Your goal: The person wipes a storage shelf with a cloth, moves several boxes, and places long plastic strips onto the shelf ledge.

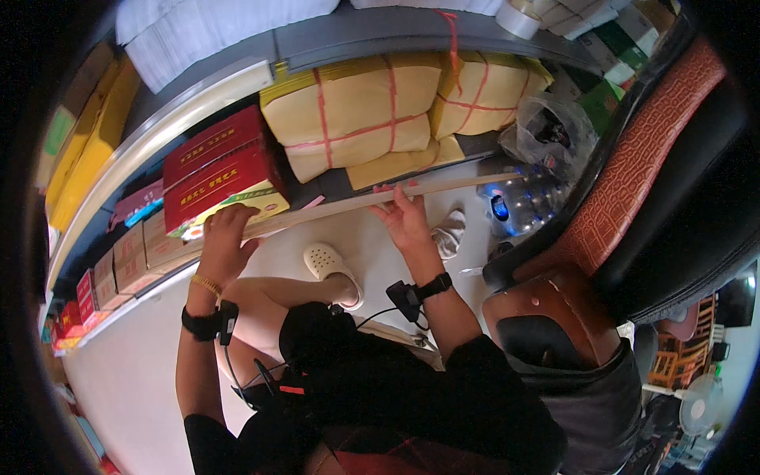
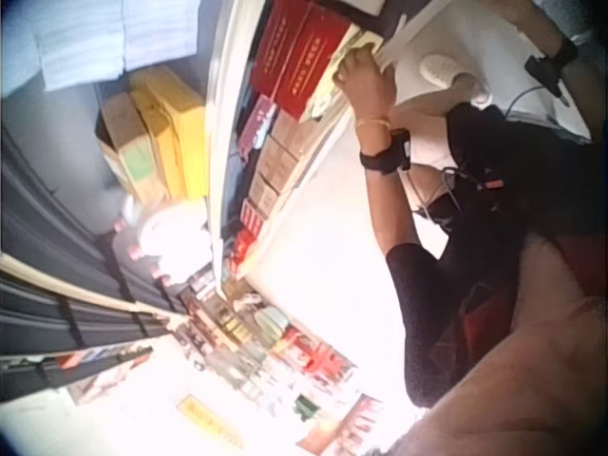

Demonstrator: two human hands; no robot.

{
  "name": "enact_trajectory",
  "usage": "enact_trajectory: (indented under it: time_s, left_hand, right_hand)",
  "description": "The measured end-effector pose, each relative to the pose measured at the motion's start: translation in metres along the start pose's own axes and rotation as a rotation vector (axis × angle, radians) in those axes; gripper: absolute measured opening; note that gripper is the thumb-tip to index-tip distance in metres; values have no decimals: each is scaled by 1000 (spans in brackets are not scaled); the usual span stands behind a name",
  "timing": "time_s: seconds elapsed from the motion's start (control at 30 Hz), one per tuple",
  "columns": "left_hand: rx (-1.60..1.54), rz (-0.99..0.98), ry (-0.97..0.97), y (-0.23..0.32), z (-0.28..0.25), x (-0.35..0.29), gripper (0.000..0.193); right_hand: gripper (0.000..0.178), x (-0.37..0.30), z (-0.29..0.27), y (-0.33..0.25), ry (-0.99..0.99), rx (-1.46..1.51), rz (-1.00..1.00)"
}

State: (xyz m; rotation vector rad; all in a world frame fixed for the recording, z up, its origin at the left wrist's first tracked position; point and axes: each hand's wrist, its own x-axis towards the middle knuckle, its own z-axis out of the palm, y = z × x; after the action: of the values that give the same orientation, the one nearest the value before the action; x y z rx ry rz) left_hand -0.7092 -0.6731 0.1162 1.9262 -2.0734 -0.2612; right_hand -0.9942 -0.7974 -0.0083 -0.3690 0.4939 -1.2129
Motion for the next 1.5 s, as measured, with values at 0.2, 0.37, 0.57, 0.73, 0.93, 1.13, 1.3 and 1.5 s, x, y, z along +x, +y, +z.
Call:
enact_trajectory:
  time_s: [0.2,0.37,0.57,0.73,0.93,1.13,1.3,1.5]
  left_hand:
    - [217,-145,104,-44,-21,-36,43]
    - [255,-317,87,-99,-5,-65,59]
    - [-201,-449,125,-120,49,-47,54]
    - [-622,-692,-436,-115,58,-28,34]
    - [-992,-664,-468,-137,80,-18,32]
    - [-782,-633,-584,-127,91,20,29]
    - [-618,-644,-621,-136,100,36,31]
    - [-637,-662,-626,-147,117,29,33]
  right_hand:
    - [25,43,-72,20,200,-115,172]
    - [29,87,-111,16,409,-171,271]
    - [32,113,-117,9,351,-374,229]
    - [33,136,-150,-16,382,-395,221]
    - [37,152,-166,-19,436,-431,223]
    - [39,176,-194,-40,503,-455,236]
    - [45,184,-191,-31,477,-476,204]
    - [55,182,-191,-25,620,-560,132]
